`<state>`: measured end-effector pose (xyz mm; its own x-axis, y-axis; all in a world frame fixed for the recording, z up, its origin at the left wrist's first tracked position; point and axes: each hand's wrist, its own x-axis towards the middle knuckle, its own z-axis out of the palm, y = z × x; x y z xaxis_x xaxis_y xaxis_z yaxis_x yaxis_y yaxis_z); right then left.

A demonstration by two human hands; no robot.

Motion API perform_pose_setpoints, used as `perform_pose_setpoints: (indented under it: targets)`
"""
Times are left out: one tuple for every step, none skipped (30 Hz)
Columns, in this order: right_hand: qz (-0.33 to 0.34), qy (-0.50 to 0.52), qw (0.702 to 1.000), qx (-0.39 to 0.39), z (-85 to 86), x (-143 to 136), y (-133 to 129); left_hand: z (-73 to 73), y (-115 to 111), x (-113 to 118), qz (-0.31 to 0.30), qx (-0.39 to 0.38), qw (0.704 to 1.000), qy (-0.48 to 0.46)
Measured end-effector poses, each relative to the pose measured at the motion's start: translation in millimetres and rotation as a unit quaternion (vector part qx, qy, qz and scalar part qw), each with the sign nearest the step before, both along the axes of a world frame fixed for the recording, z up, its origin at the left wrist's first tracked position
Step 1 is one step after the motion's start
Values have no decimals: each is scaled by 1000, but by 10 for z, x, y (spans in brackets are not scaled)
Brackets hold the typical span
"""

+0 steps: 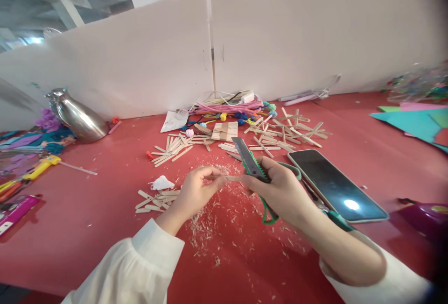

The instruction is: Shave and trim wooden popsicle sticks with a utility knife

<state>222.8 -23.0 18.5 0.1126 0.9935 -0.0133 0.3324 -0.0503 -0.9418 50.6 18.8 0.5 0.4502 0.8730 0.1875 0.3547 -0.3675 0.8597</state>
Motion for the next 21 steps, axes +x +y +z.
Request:
perform_pose_setpoints:
  targets:
    - [2, 2, 1000, 1, -4, 3, -1, 0, -2, 0, 0, -17, 1000, -3]
    - [0, 10, 1000, 5, -12, 10, 1, -2, 0, -2, 5, -34, 999, -14]
    - [-2, 23, 1000, 12, -23, 20, 5, -5, 6, -5, 17, -47, 998, -30]
    - [-6, 39, 999, 20, -34, 31, 10, -8, 15, -9, 34, -57, 997, -49]
    - [-11, 57, 998, 27, -44, 41, 16, -12, 27, -12, 53, -63, 994, -70]
    - [-15, 72, 997, 32, -53, 48, 21, -16, 39, -14, 71, -70, 990, -95]
    - [-17, 84, 996, 34, -59, 52, 26, -20, 50, -14, 83, -80, 986, -124]
    - [-17, 89, 995, 32, -65, 51, 29, -22, 61, -12, 89, -93, 980, -155]
    - [-11, 88, 996, 26, -70, 46, 31, -24, 71, -10, 90, -106, 973, -185]
    - [1, 83, 996, 16, -77, 37, 31, -25, 79, -9, 89, -114, 967, -210]
    - [18, 72, 997, 3, -87, 27, 30, -24, 86, -10, 91, -113, 964, -224]
    - [37, 58, 998, -11, -98, 16, 27, -23, 91, -16, 98, -100, 965, -223]
    - [54, 41, 997, -22, -110, 5, 21, -20, 94, -26, 109, -77, 969, -208]
    - [68, 20, 997, -25, -122, -4, 12, -16, 96, -40, 122, -47, 975, -181]
    - [76, -6, 997, -20, -132, -11, -1, -11, 98, -57, 134, -13, 980, -144]
    - [80, -35, 996, -5, -139, -16, -18, -6, 99, -76, 142, 19, 984, -104]
    - [83, -67, 994, 18, -141, -19, -38, 0, 99, -93, 145, 47, 986, -62]
    - [90, -103, 990, 43, -139, -21, -60, 7, 100, -107, 145, 71, 987, -22]
    - [103, -141, 982, 69, -134, -22, -84, 14, 101, -117, 144, 91, 985, 17]
    - [120, -178, 972, 95, -129, -25, -108, 22, 102, -122, 145, 107, 982, 52]
    - [138, -214, 960, 118, -124, -29, -131, 30, 103, -123, 146, 119, 979, 80]
